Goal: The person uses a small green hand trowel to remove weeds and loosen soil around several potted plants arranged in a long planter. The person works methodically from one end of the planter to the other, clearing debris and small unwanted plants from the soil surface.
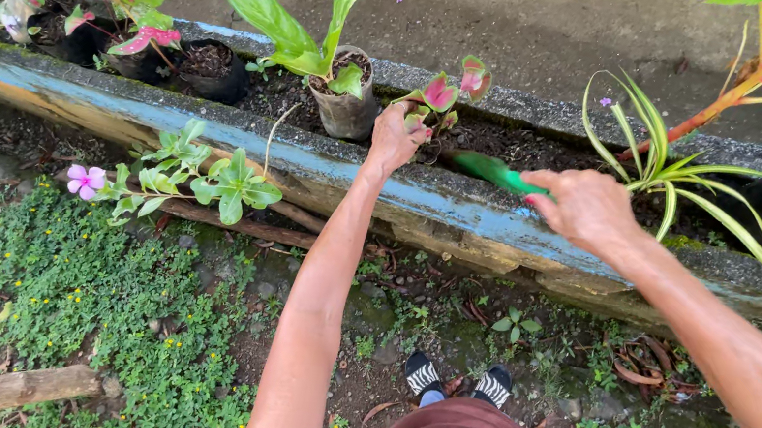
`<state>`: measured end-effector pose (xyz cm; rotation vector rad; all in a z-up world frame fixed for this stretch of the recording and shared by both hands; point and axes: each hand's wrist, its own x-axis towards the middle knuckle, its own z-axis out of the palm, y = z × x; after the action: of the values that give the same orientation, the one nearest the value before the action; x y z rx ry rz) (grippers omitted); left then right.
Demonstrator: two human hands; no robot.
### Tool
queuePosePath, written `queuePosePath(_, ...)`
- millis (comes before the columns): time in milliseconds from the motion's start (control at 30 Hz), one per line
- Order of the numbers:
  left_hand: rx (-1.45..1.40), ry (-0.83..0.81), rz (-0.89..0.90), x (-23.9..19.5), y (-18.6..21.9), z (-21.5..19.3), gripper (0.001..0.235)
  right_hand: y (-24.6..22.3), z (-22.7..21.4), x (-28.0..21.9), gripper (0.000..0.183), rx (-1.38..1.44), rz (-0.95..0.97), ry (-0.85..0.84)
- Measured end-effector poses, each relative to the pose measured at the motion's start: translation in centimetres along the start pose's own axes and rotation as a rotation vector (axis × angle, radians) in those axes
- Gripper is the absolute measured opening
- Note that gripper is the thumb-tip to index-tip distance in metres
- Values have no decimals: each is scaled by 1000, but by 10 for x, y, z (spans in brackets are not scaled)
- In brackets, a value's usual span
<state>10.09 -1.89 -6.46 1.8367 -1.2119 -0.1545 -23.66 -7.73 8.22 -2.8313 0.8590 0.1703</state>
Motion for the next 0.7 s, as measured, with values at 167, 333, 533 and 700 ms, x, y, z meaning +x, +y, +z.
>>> queuePosePath(167, 97, -10, -19, -16, -1, -13, 44, 22, -52, -23, 42, -267, -104, -3)
queuePosePath(333, 93, 22, -5, -18, 0, -13, 50, 5, -31, -1, 38, -283, -207, 25)
queuePosePath(533, 143, 96, -106, -25, 1, -22, 62, 25, -20, -24, 43, -79, 5, 45)
queuePosePath(700, 155, 89, -207, -34, 3, -23, 76, 19, -26, -19, 41, -115, -63, 111)
